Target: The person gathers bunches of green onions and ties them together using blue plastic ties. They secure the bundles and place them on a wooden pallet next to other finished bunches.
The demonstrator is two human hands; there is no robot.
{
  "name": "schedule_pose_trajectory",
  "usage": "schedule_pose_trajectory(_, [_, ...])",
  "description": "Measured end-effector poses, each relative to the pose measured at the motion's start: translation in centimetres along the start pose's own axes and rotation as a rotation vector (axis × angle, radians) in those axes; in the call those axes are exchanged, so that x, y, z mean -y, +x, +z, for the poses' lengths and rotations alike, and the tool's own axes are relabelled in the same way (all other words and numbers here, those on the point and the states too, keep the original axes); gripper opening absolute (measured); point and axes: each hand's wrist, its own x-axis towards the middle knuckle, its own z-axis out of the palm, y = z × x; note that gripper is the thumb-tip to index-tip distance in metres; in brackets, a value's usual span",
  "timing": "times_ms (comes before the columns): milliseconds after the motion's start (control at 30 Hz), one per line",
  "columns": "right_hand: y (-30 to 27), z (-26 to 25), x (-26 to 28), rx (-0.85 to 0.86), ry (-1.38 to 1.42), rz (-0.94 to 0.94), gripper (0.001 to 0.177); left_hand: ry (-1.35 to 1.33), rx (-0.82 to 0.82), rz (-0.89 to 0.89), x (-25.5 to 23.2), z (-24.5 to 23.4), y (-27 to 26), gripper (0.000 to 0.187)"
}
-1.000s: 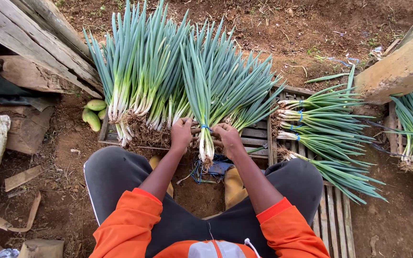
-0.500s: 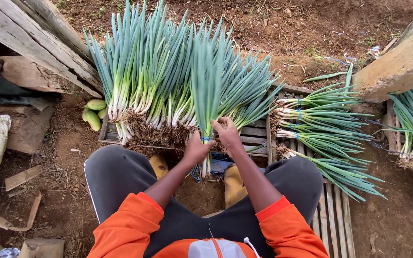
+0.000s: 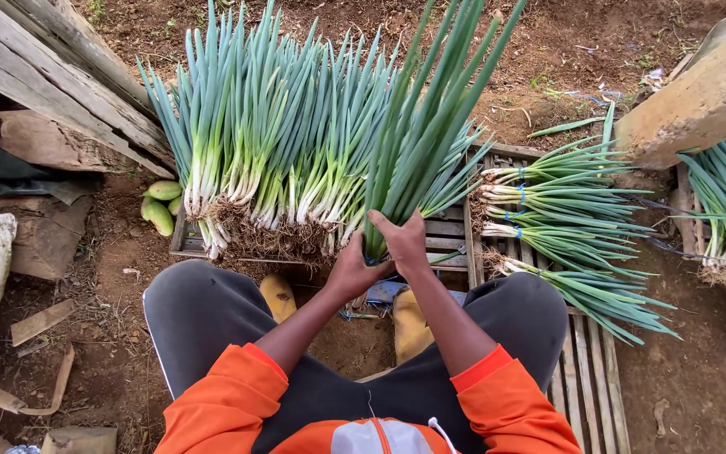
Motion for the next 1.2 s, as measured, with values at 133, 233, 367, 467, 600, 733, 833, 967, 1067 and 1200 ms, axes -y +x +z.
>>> schedule_pose_trajectory(133, [-2.7, 2.8, 3.9, 0.067, -0.053, 0.007, 0.062, -0.105, -0.023, 0.019, 0.2, 0.3, 0.0, 0.071])
schedule_pose_trajectory(233, [-3.1, 3.4, 4.5, 0.120, -0.076, -0.009, 0.067, -0.073, -0.125, 0.147, 2.0, 0.7, 1.0, 0.058])
schedule_pose_trajectory(367, [-3.1, 3.7, 3.7, 0.160, -0.115, -0.038, 0.070, -0.073, -0.159, 0.174, 3.6, 0.7, 1.5, 0.052])
schedule_pose_trajectory(467, [-3.2, 3.7, 3.5, 0.189, -0.136, -0.046, 0.070, -0.082, -0.177, 0.203, 3.9, 0.5, 1.8, 0.050])
schedule_pose_trajectory(600, [-4.2, 4.3, 4.8, 0.219, -0.114, -0.064, 0.065, -0.051, -0.189, 0.190, 5.2, 0.9, 2.6, 0.049])
schedule_pose_trajectory(733, [-3.6, 4.2, 5.3, 0.192, -0.085, -0.071, 0.067, 0.113, -0.164, 0.156, 5.6, 0.9, 2.8, 0.051])
schedule_pose_trajectory(833, [-2.8, 3.3, 6.0, 0.139, -0.047, -0.063, 0.066, 0.255, -0.109, 0.159, 6.7, 0.9, 3.4, 0.051])
schedule_pose_trajectory(967, [-1.9, 2.1, 8.8, -0.006, 0.108, -0.020, 0.057, 0.366, -0.023, 0.151, 4.3, -0.2, 2.3, 0.057])
schedule_pose_trajectory(1067, [-0.8, 0.0, 10.4, -0.172, 0.200, 0.037, 0.052, 0.445, -0.009, 0.178, 2.9, -1.0, 2.0, 0.060])
schedule_pose_trajectory(1200, [0.6, -3.0, 14.2, -0.398, 0.420, 0.099, 0.048, 0.452, -0.068, 0.223, 3.2, -2.1, 2.9, 0.048])
